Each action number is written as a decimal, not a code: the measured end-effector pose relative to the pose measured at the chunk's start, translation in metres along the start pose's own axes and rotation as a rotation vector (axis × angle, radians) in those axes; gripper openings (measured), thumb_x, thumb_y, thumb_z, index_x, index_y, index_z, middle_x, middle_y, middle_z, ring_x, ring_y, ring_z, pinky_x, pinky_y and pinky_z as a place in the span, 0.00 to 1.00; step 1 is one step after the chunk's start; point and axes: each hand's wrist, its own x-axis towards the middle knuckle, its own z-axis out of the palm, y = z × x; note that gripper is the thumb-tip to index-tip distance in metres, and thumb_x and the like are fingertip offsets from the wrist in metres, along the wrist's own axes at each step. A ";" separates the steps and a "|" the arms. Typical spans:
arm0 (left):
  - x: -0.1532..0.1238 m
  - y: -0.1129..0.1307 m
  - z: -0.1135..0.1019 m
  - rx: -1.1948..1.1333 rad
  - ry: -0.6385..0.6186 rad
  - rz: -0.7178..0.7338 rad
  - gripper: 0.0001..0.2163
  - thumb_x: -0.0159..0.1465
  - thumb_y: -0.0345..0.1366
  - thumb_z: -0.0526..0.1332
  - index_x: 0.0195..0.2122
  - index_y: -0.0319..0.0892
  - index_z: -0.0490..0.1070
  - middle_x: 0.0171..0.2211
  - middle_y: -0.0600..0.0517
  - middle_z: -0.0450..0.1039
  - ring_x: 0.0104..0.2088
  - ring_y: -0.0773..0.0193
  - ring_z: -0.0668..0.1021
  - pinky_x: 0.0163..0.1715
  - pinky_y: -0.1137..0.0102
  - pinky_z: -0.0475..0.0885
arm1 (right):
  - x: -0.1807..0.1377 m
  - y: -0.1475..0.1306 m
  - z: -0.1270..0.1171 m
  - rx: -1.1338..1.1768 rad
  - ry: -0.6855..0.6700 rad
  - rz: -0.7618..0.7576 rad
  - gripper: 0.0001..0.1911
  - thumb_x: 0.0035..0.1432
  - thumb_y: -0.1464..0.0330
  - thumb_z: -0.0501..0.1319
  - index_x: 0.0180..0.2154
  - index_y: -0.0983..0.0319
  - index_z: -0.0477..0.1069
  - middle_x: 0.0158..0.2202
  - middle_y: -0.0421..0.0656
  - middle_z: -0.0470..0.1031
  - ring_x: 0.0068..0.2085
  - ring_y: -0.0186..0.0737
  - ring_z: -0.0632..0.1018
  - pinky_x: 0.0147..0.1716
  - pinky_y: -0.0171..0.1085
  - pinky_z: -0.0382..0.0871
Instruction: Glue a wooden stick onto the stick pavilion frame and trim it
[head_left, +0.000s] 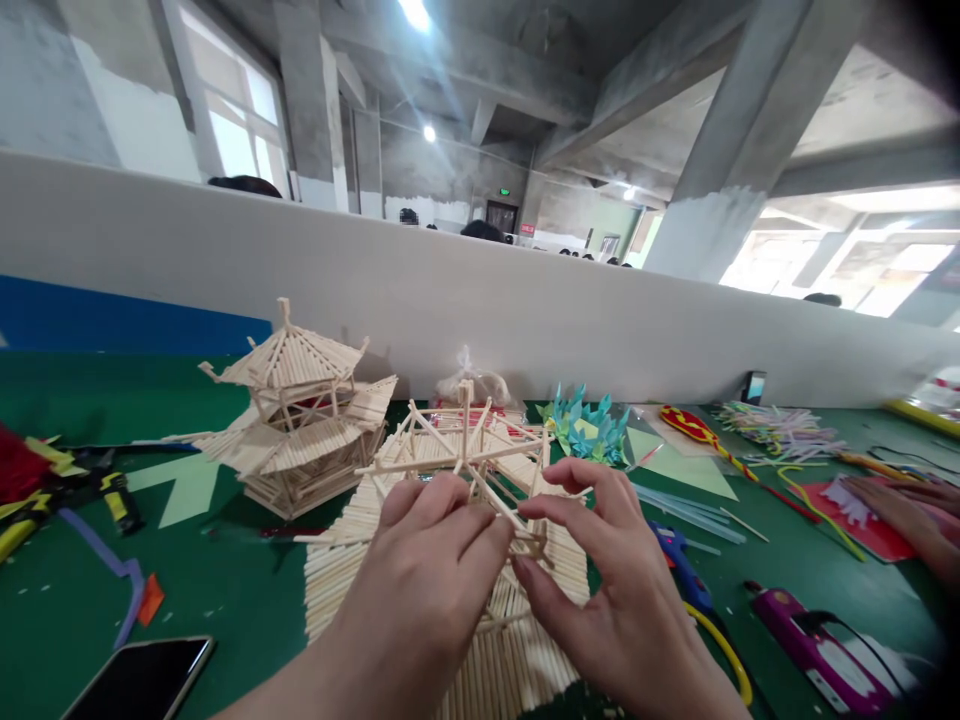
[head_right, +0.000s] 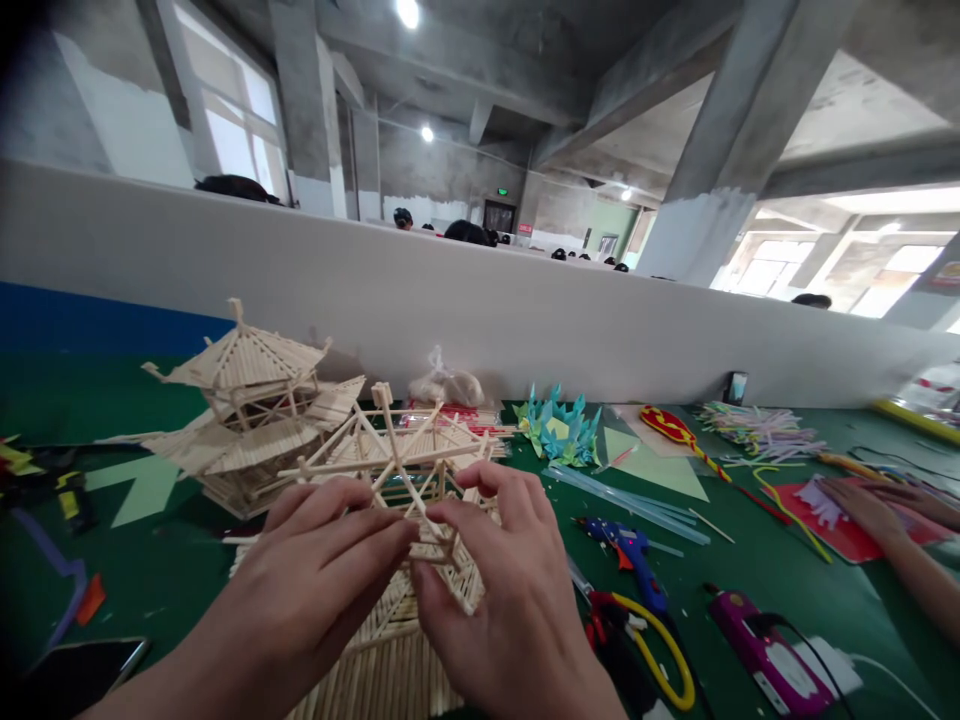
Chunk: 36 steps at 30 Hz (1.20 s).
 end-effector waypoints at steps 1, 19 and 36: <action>0.001 0.001 0.000 0.002 0.002 -0.003 0.08 0.62 0.28 0.51 0.36 0.40 0.69 0.29 0.52 0.74 0.33 0.58 0.68 0.33 0.62 0.57 | 0.000 0.000 0.000 0.000 0.003 0.000 0.16 0.48 0.73 0.61 0.41 0.58 0.66 0.46 0.43 0.58 0.48 0.43 0.63 0.45 0.44 0.62; -0.041 -0.036 -0.050 -0.111 -0.087 -0.395 0.12 0.57 0.40 0.60 0.43 0.52 0.65 0.43 0.52 0.65 0.45 0.57 0.67 0.42 0.61 0.66 | 0.023 -0.018 0.005 0.001 -0.070 -0.121 0.10 0.50 0.71 0.60 0.38 0.58 0.69 0.43 0.44 0.64 0.45 0.45 0.66 0.41 0.46 0.63; -0.029 -0.026 -0.032 -0.207 -0.012 -0.316 0.04 0.58 0.30 0.59 0.35 0.44 0.68 0.31 0.52 0.65 0.36 0.60 0.67 0.33 0.64 0.67 | 0.037 -0.027 0.012 -0.018 -0.143 -0.168 0.08 0.55 0.72 0.56 0.32 0.59 0.73 0.37 0.44 0.70 0.38 0.42 0.68 0.35 0.42 0.64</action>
